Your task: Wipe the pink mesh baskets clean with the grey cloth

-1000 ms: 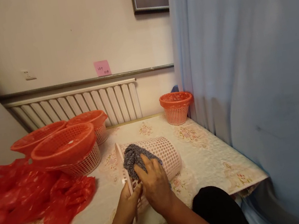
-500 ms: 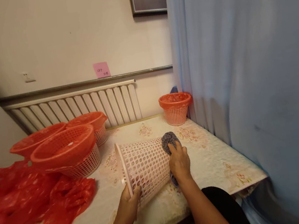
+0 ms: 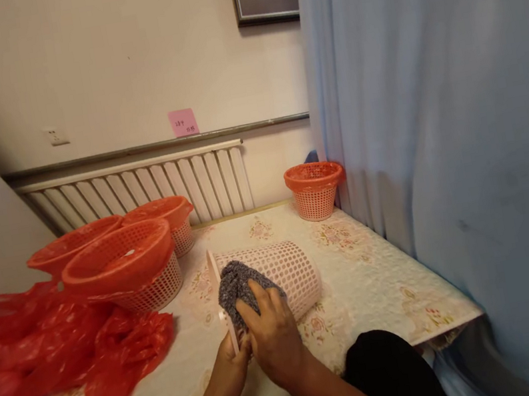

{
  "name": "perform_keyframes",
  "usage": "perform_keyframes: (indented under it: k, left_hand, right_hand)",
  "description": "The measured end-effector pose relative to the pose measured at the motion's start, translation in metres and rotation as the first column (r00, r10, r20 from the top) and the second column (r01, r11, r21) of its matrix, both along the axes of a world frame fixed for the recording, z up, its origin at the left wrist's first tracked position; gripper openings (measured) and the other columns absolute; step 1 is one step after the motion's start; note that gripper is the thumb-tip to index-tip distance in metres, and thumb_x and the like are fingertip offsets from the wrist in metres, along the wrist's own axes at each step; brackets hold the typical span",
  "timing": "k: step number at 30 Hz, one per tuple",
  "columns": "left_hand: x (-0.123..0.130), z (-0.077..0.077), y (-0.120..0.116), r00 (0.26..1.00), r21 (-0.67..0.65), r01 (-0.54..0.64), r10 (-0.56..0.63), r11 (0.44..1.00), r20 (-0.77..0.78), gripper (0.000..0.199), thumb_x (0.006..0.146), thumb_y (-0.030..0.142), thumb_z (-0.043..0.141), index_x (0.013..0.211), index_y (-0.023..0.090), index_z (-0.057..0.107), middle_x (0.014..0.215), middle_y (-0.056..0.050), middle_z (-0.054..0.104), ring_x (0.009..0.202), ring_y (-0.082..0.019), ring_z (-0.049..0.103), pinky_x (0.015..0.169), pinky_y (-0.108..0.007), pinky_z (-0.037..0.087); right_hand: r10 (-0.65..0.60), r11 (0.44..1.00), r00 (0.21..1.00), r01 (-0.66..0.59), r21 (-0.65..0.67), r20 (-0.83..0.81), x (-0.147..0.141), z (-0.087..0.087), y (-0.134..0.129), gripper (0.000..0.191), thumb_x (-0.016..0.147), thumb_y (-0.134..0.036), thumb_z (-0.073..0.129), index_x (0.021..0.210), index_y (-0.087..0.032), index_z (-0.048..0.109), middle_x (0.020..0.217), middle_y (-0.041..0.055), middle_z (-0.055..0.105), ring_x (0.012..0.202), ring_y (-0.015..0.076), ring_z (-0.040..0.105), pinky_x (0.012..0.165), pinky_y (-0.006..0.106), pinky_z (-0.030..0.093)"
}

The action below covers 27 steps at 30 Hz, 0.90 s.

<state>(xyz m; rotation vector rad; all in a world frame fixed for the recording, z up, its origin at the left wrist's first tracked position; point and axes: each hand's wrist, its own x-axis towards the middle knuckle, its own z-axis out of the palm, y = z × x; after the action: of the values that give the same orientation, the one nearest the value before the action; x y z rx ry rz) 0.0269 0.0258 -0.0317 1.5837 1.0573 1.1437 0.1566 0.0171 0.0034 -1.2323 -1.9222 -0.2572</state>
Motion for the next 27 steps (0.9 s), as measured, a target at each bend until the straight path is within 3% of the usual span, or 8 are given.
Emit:
perform_keyframes:
  k: [3, 6, 11, 14, 22, 27]
  left_hand:
    - [0.000, -0.010, -0.005, 0.999, 0.033, -0.012, 0.013, 0.999, -0.039, 0.040, 0.089, 0.041, 0.050, 0.115, 0.014, 0.064, 0.120, -0.012, 0.068, 0.116, -0.029, 0.059, 0.105, -0.043, 0.042]
    - [0.000, -0.019, -0.007, 0.995, 0.027, -0.047, 0.049, 0.999, -0.084, 0.039, 0.088, 0.039, 0.050, 0.113, 0.014, 0.065, 0.119, -0.013, 0.069, 0.114, -0.029, 0.061, 0.105, -0.044, 0.042]
    - [-0.003, -0.027, -0.006, 0.994, 0.001, -0.047, 0.047, 0.999, -0.099, 0.035, 0.087, 0.037, 0.052, 0.109, 0.014, 0.066, 0.117, -0.013, 0.070, 0.111, -0.029, 0.063, 0.103, -0.045, 0.043]
    - [-0.003, -0.024, -0.007, 0.996, -0.032, -0.019, 0.017, 0.999, -0.086, 0.035, 0.086, 0.036, 0.053, 0.108, 0.013, 0.066, 0.118, -0.014, 0.069, 0.112, -0.029, 0.062, 0.105, -0.045, 0.042]
    - [-0.001, 0.006, 0.002, 0.992, -0.093, -0.105, 0.111, 0.990, 0.063, 0.037, 0.084, 0.034, 0.056, 0.116, 0.015, 0.060, 0.118, -0.012, 0.069, 0.111, -0.027, 0.062, 0.098, -0.041, 0.047]
    - [0.000, 0.012, 0.009, 0.988, -0.157, -0.119, 0.132, 0.980, 0.075, 0.041, 0.082, 0.037, 0.057, 0.115, 0.012, 0.061, 0.113, -0.013, 0.070, 0.105, -0.028, 0.065, 0.088, -0.038, 0.052]
  right_hand:
    - [-0.053, 0.999, 0.999, 0.053, -0.005, 0.000, 0.014, 0.000, 0.015, 0.049, 0.079, -0.004, 0.045, 0.122, -0.022, 0.060, 0.141, 0.0107, 0.042, 0.108, 0.0266, 0.045, 0.093, 0.043, 0.043]
    - [-0.194, 0.980, 0.981, 0.193, -0.045, -0.012, 0.039, -0.004, 0.036, 0.049, 0.080, -0.004, 0.045, 0.123, -0.022, 0.060, 0.140, 0.0097, 0.044, 0.111, 0.0261, 0.044, 0.097, 0.041, 0.041]
    - [-0.460, 0.882, 0.887, 0.451, -0.134, -0.042, 0.085, -0.018, 0.064, 0.048, 0.081, -0.005, 0.044, 0.123, -0.020, 0.061, 0.136, 0.0107, 0.050, 0.110, 0.0265, 0.046, 0.095, 0.037, 0.043]
    - [-0.546, 0.828, 0.836, 0.531, -0.177, -0.046, 0.097, -0.024, 0.069, 0.047, 0.082, -0.006, 0.044, 0.123, -0.020, 0.062, 0.136, 0.0108, 0.050, 0.112, 0.0270, 0.047, 0.093, 0.036, 0.043]
    - [-0.543, 0.829, 0.839, 0.533, -0.171, -0.018, 0.089, -0.024, 0.065, 0.047, 0.082, -0.005, 0.044, 0.123, -0.021, 0.061, 0.135, 0.0106, 0.050, 0.109, 0.0262, 0.048, 0.092, 0.035, 0.044]
    - [-0.435, 0.896, 0.900, 0.430, -0.110, -0.025, 0.069, -0.018, 0.051, 0.049, 0.079, -0.002, 0.044, 0.121, -0.020, 0.062, 0.133, 0.0116, 0.051, 0.106, 0.0258, 0.048, 0.094, 0.039, 0.044]
